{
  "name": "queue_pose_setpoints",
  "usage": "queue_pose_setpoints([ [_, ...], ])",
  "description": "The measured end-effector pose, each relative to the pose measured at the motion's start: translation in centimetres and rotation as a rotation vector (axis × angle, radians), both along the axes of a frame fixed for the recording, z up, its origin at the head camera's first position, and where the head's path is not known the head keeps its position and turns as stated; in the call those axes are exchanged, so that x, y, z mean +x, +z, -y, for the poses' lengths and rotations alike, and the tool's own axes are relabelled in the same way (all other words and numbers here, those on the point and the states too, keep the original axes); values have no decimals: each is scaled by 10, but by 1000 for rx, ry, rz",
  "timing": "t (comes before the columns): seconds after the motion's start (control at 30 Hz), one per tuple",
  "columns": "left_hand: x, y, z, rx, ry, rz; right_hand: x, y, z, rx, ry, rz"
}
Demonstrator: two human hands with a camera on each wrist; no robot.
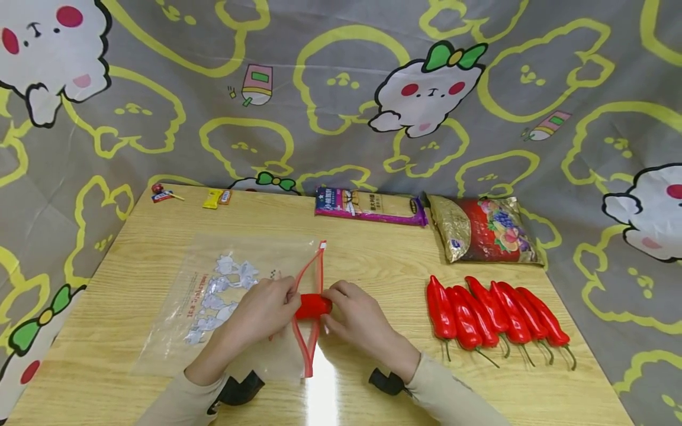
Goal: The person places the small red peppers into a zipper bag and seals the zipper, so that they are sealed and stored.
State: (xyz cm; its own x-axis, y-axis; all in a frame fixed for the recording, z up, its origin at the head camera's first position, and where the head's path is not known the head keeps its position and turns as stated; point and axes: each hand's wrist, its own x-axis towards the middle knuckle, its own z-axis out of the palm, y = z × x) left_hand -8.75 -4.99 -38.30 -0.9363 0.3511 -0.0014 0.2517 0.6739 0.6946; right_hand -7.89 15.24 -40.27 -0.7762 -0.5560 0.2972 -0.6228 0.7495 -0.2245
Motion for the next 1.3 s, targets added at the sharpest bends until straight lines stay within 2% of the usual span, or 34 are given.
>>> queue_pose_setpoints([
  [0.3, 0, -1, -1, -21, 10, -21, -12, -10, 24, 62, 63, -92],
  [0.5, 0, -1, -1, -10, 21, -10, -13, -14, 28, 101, 57, -86],
  [0.67, 1, -1, 0, 27, 33, 21, -9, -6, 17, 95, 19, -81],
  [0.83, 0, -1, 0, 67, 47, 55, 2, 3, -19, 48, -72, -140],
  [0.97, -2, 0, 0, 74, 55, 53, 11, 2, -60, 54, -171, -211],
  [1.17, -1, 2, 1, 76, 65, 60, 20, 0, -118, 119, -413, -291],
  [1.3, 0, 3, 2, 85, 65, 76, 25, -1, -141, 183, -545, -324],
])
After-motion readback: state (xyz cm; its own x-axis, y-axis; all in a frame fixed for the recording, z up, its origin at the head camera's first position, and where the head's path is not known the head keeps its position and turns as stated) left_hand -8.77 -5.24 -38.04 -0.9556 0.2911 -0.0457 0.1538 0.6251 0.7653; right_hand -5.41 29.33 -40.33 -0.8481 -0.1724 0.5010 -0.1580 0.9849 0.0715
